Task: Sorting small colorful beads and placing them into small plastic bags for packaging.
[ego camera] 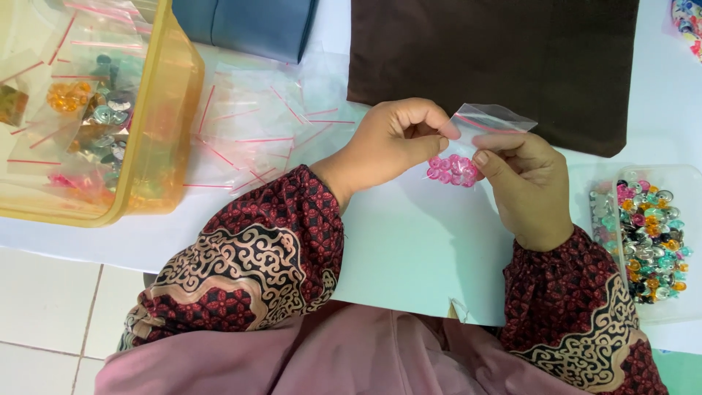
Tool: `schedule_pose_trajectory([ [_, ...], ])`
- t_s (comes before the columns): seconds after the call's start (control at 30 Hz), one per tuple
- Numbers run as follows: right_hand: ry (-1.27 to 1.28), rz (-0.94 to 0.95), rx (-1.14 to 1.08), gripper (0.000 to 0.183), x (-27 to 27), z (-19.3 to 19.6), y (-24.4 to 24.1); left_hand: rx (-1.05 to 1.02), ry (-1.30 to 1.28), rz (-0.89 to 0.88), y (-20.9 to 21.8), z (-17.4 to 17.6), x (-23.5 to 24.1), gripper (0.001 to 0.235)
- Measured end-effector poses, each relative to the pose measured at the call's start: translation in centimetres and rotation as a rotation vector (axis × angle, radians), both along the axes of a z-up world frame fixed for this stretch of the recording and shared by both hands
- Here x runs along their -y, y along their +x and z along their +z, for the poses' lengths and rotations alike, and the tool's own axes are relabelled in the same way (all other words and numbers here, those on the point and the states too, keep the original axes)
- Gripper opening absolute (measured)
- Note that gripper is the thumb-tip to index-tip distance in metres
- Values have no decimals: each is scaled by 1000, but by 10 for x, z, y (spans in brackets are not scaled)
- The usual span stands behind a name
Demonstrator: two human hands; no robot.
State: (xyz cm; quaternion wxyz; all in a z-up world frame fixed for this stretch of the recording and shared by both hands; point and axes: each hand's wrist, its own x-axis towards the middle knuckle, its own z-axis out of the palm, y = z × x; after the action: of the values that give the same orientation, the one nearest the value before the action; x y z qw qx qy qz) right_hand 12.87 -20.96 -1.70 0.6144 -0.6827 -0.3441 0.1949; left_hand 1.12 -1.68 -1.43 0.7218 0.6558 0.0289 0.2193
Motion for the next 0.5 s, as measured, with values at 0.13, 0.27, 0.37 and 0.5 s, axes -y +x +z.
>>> schedule_pose_trajectory([
  [0.13,65,8,-49,14,0,-8,3,1,-57,-18,-2,2,2,18],
  [0.27,66,29,-72,12,-2,-5,-2,5,-52,-25,7,-17,-1,17],
  [0.37,70,38,-105,15,-2,-9,1,9,-54,-17,5,-8,1,17],
  [0.5,67,25,-62,13,-2,-8,3,8,-76,-33,6,-12,1,17],
])
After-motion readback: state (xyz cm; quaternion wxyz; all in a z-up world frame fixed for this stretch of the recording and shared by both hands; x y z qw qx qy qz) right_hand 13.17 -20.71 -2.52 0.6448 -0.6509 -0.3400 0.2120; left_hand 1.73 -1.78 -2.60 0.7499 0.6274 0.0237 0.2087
